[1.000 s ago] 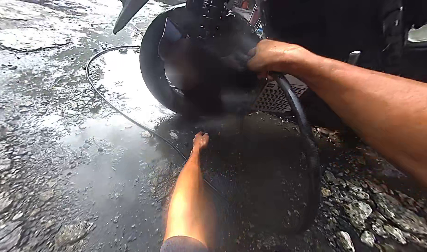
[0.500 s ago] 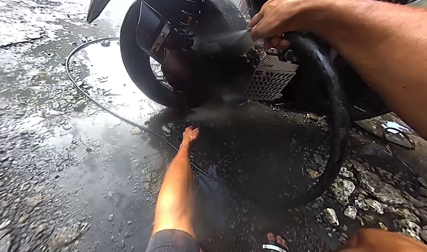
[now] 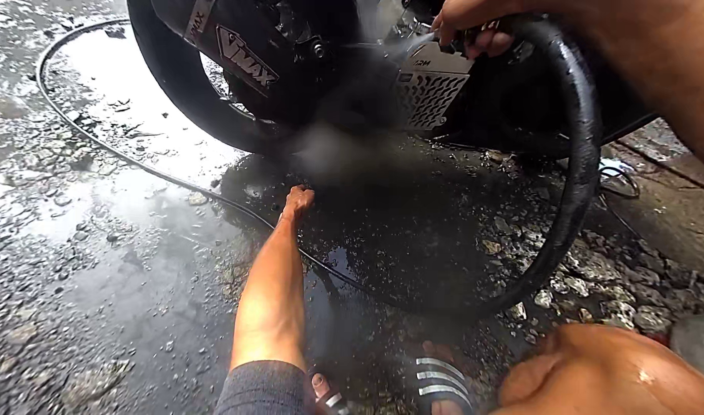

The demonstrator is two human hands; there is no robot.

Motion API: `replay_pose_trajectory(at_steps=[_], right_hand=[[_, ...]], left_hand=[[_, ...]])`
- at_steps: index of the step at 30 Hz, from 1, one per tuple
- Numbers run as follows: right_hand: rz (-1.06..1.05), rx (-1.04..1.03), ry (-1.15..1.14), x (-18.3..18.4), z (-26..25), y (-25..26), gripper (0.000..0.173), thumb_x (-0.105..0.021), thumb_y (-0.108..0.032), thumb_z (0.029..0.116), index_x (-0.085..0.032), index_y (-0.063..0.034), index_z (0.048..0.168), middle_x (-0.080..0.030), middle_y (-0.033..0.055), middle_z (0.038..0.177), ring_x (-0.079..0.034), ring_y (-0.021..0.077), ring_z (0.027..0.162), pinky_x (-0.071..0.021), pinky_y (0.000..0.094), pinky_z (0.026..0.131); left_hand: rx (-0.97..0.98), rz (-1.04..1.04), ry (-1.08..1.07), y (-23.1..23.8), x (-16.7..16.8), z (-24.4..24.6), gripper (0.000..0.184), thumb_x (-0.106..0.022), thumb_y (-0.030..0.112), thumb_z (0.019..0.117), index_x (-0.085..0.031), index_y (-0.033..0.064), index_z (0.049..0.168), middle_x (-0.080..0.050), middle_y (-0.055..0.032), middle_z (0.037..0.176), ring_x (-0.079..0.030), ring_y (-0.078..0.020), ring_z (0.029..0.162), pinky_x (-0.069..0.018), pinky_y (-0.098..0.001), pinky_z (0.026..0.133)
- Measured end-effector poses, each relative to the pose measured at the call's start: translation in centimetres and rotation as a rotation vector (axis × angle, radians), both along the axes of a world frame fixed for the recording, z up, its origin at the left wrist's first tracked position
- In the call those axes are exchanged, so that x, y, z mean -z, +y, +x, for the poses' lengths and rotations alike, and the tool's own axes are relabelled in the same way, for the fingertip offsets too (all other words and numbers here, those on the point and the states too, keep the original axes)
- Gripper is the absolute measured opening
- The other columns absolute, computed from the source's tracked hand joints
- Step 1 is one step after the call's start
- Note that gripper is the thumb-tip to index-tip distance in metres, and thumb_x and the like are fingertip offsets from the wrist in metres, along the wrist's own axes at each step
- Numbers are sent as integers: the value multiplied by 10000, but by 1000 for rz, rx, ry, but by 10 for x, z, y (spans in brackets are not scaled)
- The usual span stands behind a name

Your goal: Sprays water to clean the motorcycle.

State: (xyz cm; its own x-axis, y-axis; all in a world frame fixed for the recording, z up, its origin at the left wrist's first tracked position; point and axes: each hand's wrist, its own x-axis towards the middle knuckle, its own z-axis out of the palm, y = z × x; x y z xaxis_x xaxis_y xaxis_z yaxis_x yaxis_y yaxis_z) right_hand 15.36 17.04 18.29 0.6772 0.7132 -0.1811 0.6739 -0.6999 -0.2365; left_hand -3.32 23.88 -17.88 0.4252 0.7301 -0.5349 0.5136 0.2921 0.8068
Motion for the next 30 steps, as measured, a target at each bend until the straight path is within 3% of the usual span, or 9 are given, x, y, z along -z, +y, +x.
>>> replay_pose_trajectory(at_steps=[5, 9, 15, 20, 23, 25, 27, 30], right_hand=[[-5, 2, -17, 2, 1, 10, 156, -512, -181, 998, -634, -85, 978, -427, -32, 565, -316, 21, 364, -261, 158, 357], [1, -63, -75, 5, -20, 6, 186, -549, -182, 985, -611, -95, 832, -427, -33, 557, -350, 33, 394, -294, 166, 402], [-14, -96, 13, 18, -32, 13, 200, -561, -118, 938, -578, -86, 742, -430, -25, 493, -364, 47, 338, -290, 174, 350], [-92, 59, -11, 35, -29, 19, 170, -562, -194, 929, -605, -100, 793, -467, -7, 533, -372, 66, 356, -306, 205, 364], [-170, 37, 18, 44, -25, 1, 170, -508, -238, 990, -598, -101, 943, -451, 16, 598, -349, 85, 375, -313, 225, 367], [-166, 47, 86, 57, -16, -19, 248, -489, -252, 1022, -610, -131, 1203, -480, 36, 642, -355, 91, 387, -331, 245, 369], [-123, 75, 190, 74, 3, -35, 449, -501, -236, 1024, -518, -227, 1473, -512, 55, 673, -363, 94, 386, -343, 248, 358], [-61, 92, 284, 106, 38, -61, 509, -504, -200, 1028, -468, -273, 1530, -506, 40, 661, -364, 83, 390, -342, 237, 363]], left_hand=[[32, 20, 23, 1, 0, 3, 392, -450, 245, 1067, -546, 88, 1413, -660, -212, 1228, -658, -328, 1056, -525, -520, 871], [81, 25, 38, 3, 1, 4, 391, -457, 248, 1067, -551, 82, 1409, -657, -217, 1234, -651, -342, 1082, -518, -540, 899], [49, 10, 24, 5, 3, -9, 392, -456, 239, 1061, -554, 91, 1411, -655, -219, 1248, -655, -357, 1092, -527, -560, 885], [41, 2, 25, 6, 5, -18, 398, -423, 211, 1067, -527, 79, 1429, -657, -212, 1216, -653, -330, 1047, -526, -528, 860], [34, 9, 29, 9, 8, -20, 402, -428, 209, 1054, -535, 89, 1422, -670, -201, 1223, -666, -328, 1063, -534, -531, 863], [45, 11, 29, 9, 10, -19, 398, -434, 214, 1055, -537, 87, 1418, -671, -201, 1214, -665, -331, 1049, -533, -543, 853], [48, 21, 38, 10, 10, -16, 385, -443, 206, 1048, -554, 86, 1396, -671, -198, 1185, -659, -329, 1024, -529, -541, 835], [63, 21, 49, 12, 8, -11, 383, -448, 204, 1055, -548, 88, 1406, -667, -199, 1183, -653, -331, 1031, -526, -545, 847]])
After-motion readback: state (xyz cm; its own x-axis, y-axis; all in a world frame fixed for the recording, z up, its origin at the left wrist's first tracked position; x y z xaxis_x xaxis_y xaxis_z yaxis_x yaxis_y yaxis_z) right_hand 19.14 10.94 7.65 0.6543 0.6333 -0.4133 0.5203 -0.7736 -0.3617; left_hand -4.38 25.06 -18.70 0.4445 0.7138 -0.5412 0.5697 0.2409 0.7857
